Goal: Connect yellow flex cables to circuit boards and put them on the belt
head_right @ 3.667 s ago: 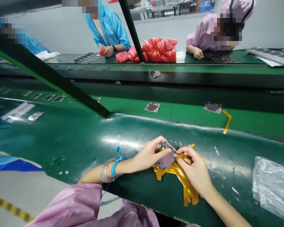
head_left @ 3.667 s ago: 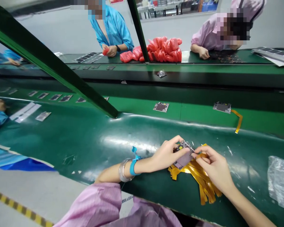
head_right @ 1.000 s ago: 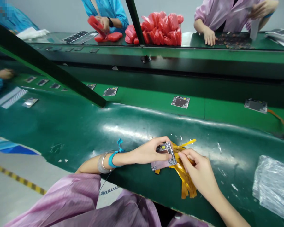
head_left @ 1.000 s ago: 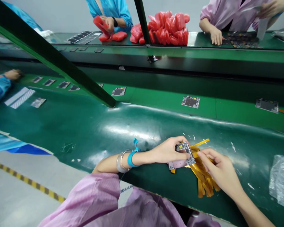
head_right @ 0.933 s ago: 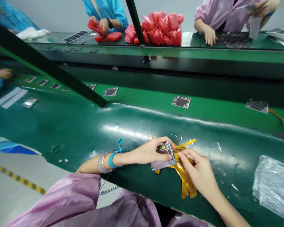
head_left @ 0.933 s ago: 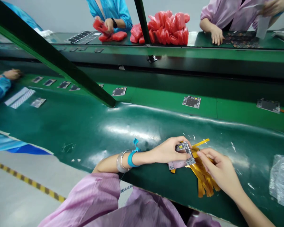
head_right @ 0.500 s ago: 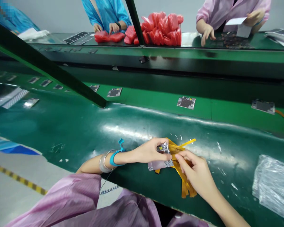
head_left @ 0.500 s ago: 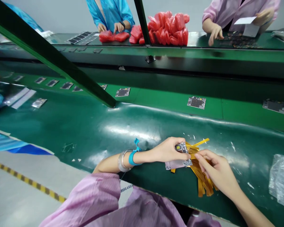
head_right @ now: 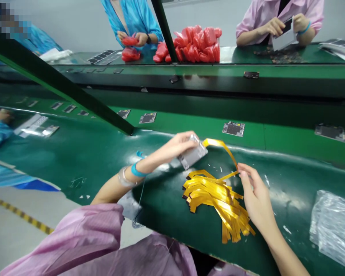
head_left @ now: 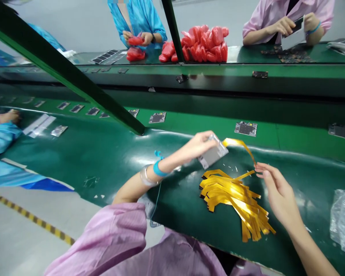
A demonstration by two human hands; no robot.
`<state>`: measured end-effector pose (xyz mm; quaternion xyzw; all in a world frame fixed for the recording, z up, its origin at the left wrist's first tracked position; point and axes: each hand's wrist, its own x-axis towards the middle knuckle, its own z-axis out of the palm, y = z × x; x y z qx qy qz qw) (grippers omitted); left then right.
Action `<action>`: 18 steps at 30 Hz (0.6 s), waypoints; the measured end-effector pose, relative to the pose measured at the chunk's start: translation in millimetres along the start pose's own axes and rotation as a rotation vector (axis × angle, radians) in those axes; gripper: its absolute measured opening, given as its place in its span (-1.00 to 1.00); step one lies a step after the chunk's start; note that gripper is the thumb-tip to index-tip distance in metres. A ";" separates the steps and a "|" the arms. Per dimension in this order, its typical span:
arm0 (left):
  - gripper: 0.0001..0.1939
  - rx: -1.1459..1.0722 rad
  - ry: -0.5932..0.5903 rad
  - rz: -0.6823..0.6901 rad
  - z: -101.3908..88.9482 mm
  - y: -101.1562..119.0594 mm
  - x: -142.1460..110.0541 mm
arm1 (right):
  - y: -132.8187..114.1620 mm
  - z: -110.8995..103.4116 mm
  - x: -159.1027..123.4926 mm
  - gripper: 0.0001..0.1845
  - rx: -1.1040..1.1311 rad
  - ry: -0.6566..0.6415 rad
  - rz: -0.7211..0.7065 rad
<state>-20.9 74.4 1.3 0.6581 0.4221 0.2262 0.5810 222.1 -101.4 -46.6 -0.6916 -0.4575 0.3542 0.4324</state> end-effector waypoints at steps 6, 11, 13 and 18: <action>-0.59 0.408 0.433 0.017 -78.3 -22.1 99.9 | 7.8 16.2 -0.3 -0.62 -0.199 -0.043 -0.135; -0.61 0.606 0.567 0.005 -122.6 -64.8 102.6 | -4.4 46.4 -9.9 -0.81 -0.293 -0.335 -0.462; -0.63 0.682 0.541 -0.008 -138.5 -77.2 91.2 | -10.3 61.6 -9.7 -0.81 -0.341 -0.465 -0.554; -0.38 0.855 0.449 -0.109 -185.9 -96.2 63.7 | -18.3 91.8 1.2 -0.85 -0.506 -0.583 -0.707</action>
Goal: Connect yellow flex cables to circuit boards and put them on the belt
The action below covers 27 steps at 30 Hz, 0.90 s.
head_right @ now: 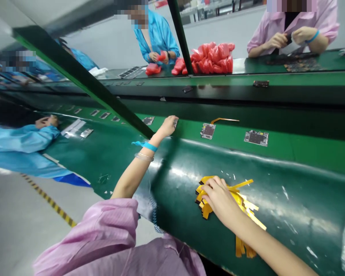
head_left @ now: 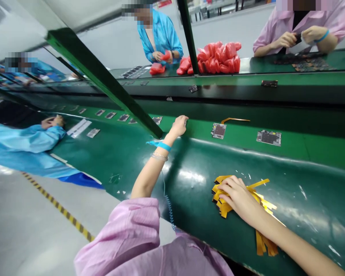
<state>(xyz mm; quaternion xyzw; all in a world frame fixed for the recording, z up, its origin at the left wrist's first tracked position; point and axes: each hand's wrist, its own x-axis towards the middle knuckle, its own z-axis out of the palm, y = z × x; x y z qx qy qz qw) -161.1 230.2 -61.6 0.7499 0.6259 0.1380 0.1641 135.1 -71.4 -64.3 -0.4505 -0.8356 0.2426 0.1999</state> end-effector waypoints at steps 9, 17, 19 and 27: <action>-0.14 0.106 -0.191 -0.010 -22.3 -44.7 7.5 | -0.6 -10.4 7.6 -0.76 -0.042 -0.010 -0.010; -0.36 0.095 -0.192 -0.035 -38.4 -19.9 13.9 | -6.2 -56.7 -29.4 -0.86 0.255 0.246 0.226; -0.49 0.080 -0.139 -0.028 -44.7 -5.8 10.3 | -5.9 -66.5 -44.0 -0.88 0.402 0.441 0.313; -0.67 -0.432 -0.191 0.282 -17.6 117.6 -90.4 | -4.0 -70.4 -59.0 -0.77 0.504 0.727 0.500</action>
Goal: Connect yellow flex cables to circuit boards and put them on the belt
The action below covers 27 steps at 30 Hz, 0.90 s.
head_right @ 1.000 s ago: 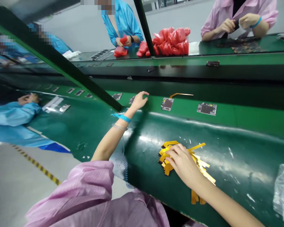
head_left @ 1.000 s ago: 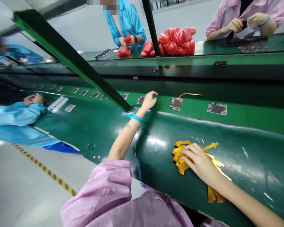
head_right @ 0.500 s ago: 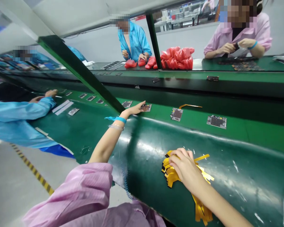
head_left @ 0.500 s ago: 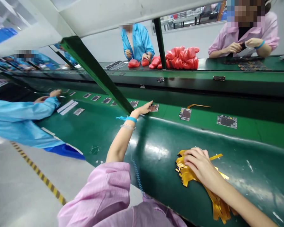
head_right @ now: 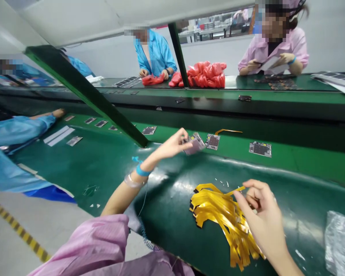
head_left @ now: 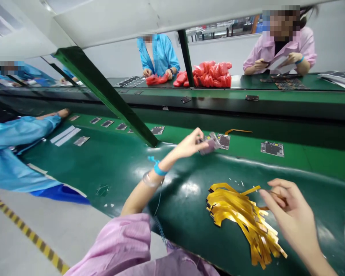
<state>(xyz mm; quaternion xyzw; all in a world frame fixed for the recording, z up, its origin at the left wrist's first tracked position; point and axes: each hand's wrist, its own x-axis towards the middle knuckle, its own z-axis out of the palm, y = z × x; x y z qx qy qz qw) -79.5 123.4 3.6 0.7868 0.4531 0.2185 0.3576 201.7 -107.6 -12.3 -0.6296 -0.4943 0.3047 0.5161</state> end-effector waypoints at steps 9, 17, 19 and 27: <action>-0.64 -0.520 -0.258 -0.029 102.4 88.2 -108.3 | 1.1 5.0 -8.8 -0.74 -0.119 -0.064 0.111; -0.63 -0.484 -0.227 -0.096 116.9 82.7 -116.5 | 16.2 9.9 -14.0 -0.77 -0.138 -0.061 0.062; -0.63 -0.529 -0.215 -0.093 119.4 80.8 -113.8 | 20.0 10.4 -16.7 -0.81 -0.160 -0.094 -0.017; -0.42 -0.853 -0.403 -0.303 102.7 81.4 -92.7 | -7.3 0.0 -20.9 -0.50 0.205 -0.343 0.253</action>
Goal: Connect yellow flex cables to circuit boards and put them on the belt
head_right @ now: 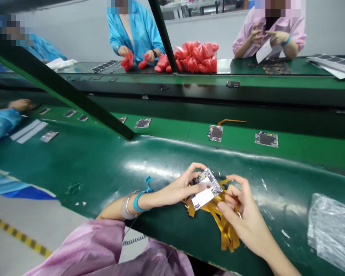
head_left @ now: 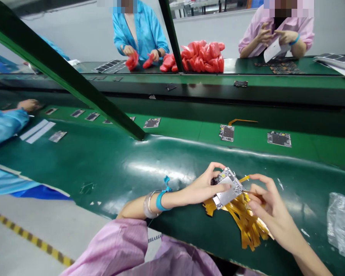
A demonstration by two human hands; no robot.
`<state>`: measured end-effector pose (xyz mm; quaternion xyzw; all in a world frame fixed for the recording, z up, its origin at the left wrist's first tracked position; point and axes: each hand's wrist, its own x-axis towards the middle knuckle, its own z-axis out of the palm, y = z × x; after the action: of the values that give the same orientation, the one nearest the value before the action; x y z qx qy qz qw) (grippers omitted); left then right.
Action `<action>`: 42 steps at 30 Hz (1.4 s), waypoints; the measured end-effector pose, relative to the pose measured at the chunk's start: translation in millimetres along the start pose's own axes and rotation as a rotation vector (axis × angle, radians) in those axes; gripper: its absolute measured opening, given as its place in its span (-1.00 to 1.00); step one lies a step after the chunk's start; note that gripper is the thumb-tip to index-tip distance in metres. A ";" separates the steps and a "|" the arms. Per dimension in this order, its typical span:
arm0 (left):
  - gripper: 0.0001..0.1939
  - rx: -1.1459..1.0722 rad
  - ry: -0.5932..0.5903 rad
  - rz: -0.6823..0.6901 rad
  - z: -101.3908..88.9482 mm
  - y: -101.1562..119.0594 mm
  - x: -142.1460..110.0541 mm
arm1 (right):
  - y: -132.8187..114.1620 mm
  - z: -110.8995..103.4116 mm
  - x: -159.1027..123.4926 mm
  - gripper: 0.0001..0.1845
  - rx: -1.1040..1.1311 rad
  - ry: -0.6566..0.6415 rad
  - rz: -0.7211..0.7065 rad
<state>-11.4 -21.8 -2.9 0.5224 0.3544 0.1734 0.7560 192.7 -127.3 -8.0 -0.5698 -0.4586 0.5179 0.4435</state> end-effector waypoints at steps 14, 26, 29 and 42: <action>-0.67 0.343 0.054 0.061 -1.2 1.6 -2.7 | 6.8 3.0 2.8 -0.63 0.096 -0.002 0.212; -0.66 0.409 0.019 0.095 -1.8 -1.6 -6.7 | 0.7 8.1 0.5 -0.61 -0.010 0.002 0.227; -0.66 0.425 0.024 0.090 -1.9 -1.2 -7.3 | -0.7 8.5 0.6 -0.60 -0.007 0.001 0.212; -0.65 0.462 0.041 0.042 0.7 3.1 -9.1 | -4.1 9.3 -1.8 -0.58 -0.079 0.015 0.198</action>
<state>-16.8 -26.8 3.2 0.6852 0.3890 0.1137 0.6052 183.0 -128.1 -4.3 -0.6334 -0.4168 0.5365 0.3705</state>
